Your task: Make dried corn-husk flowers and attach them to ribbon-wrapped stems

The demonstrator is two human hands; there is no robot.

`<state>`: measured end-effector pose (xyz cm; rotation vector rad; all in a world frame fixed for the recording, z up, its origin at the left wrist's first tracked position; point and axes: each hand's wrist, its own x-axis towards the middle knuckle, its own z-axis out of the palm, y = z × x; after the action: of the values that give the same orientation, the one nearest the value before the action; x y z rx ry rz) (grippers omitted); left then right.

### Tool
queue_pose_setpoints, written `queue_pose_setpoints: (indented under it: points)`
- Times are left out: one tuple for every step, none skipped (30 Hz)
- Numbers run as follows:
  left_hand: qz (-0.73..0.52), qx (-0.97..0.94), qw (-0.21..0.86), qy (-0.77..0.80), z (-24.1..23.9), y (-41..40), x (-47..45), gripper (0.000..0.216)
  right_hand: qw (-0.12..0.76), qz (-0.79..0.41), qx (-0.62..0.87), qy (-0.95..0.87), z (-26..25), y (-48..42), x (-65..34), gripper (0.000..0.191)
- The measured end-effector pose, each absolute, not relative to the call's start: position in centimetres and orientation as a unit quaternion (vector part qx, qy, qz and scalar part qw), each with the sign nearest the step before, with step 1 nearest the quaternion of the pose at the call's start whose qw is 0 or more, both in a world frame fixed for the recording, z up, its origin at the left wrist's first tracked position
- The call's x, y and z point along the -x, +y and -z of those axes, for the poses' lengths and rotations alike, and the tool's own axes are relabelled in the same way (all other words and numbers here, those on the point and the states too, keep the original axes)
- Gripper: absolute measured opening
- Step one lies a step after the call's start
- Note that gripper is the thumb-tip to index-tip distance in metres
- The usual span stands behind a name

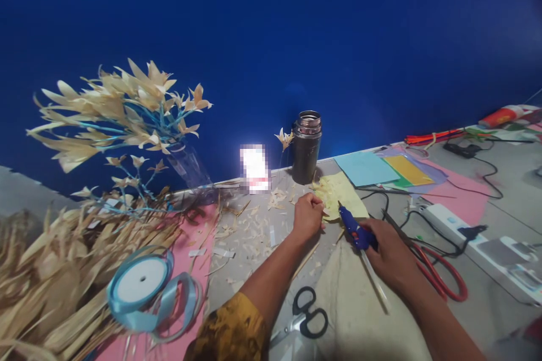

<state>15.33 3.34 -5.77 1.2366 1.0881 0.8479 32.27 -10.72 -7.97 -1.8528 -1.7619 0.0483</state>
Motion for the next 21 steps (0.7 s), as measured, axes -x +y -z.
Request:
queue_pose_setpoints:
  points:
    - [-0.366, -0.534, 0.6, 0.47, 5.8, 3.3, -15.3, 0.012, 0.311, -0.018, 0.691, -0.652, 8.1, -10.7, -32.3, 0.027]
    - [-0.367, -0.534, 0.599, 0.471, 5.8, 3.4, -15.3, 0.012, 0.336, -0.017, 0.689, -0.642, 8.2, -10.6, -32.2, 0.027]
    - [-0.367, -0.533, 0.599, 0.471, 5.9, 3.4, -15.3, 0.012, 0.364, -0.013, 0.688, -0.627, 8.2, -10.5, -32.2, 0.027]
    - [-0.368, -0.533, 0.6, 0.47, 5.9, 3.4, -15.3, 0.012, 0.392, -0.009, 0.691, -0.607, 8.1, -10.5, -32.2, 0.027]
    - [-0.37, -0.531, 0.601, 0.468, 5.9, 3.5, -15.3, 0.012, 0.416, -0.01, 0.699, -0.582, 7.9, -10.6, -32.2, 0.027]
    - [-0.372, -0.528, 0.604, 0.466, 5.9, 3.5, -15.3, 0.012, 0.435, -0.016, 0.712, -0.551, 7.6, -10.6, -32.1, 0.029]
    - [-0.376, -0.524, 0.607, 0.464, 5.9, 3.5, -15.3, 0.013, 0.449, -0.03, 0.726, -0.519, 7.2, -10.7, -32.1, 0.032]
    - [-0.382, -0.517, 0.612, 0.461, 5.9, 3.5, -15.4, 0.013, 0.459, -0.049, 0.738, -0.491, 6.9, -10.9, -32.0, 0.035]
    - [-0.389, -0.509, 0.617, 0.458, 5.8, 3.5, -15.4, 0.013, 0.466, -0.073, 0.744, -0.473, 6.5, -11.0, -31.9, 0.037]
    - [-0.397, -0.498, 0.622, 0.454, 5.7, 3.5, -15.5, 0.013, 0.47, -0.093, 0.742, -0.469, 6.2, -11.2, -31.7, 0.037]
    - [-0.406, -0.488, 0.628, 0.45, 5.6, 3.5, -15.6, 0.013, 0.471, -0.107, 0.735, -0.476, 6.0, -11.3, -31.6, 0.037]
    - [-0.415, -0.477, 0.634, 0.445, 5.5, 3.4, -15.7, 0.012, 0.467, -0.113, 0.725, -0.494, 5.8, -11.4, -31.4, 0.035]
    - [-0.422, -0.468, 0.639, 0.44, 5.4, 3.4, -15.8, 0.011, 0.456, -0.115, 0.715, -0.518, 5.6, -11.4, -31.2, 0.033]
    - [-0.429, -0.461, 0.643, 0.436, 5.3, 3.4, -15.8, 0.01, 0.441, -0.114, 0.705, -0.544, 5.6, -11.4, -31.0, 0.033]
    - [-0.436, -0.455, 0.645, 0.433, 5.2, 3.4, -15.8, 0.009, 0.425, -0.113, 0.696, -0.568, 5.5, -11.3, -30.9, 0.033]
    - [-0.443, -0.45, 0.645, 0.43, 5.1, 3.3, -15.8, 0.009, 0.408, -0.114, 0.687, -0.59, 5.5, -11.3, -30.7, 0.034]
    - [-0.45, -0.447, 0.643, 0.428, 5.0, 3.3, -15.7, 0.008, 0.394, -0.115, 0.68, -0.608, 5.4, -11.2, -30.5, 0.035]
    - [-0.457, -0.445, 0.641, 0.427, 4.9, 3.3, -15.7, 0.008, 0.383, -0.115, 0.675, -0.62, 5.4, -11.1, -30.4, 0.036]
    - [-0.462, -0.443, 0.639, 0.425, 4.8, 3.3, -15.6, 0.007, 0.373, -0.115, 0.673, -0.628, 5.5, -11.1, -30.3, 0.037]
    - [-0.467, -0.441, 0.638, 0.424, 4.8, 3.3, -15.6, 0.007, 0.366, -0.114, 0.673, -0.633, 5.5, -11.1, -30.3, 0.037]
    - [-0.47, -0.44, 0.638, 0.423, 4.7, 3.4, -15.5, 0.008, 0.36, -0.114, 0.673, -0.636, 5.6, -11.1, -30.3, 0.037]
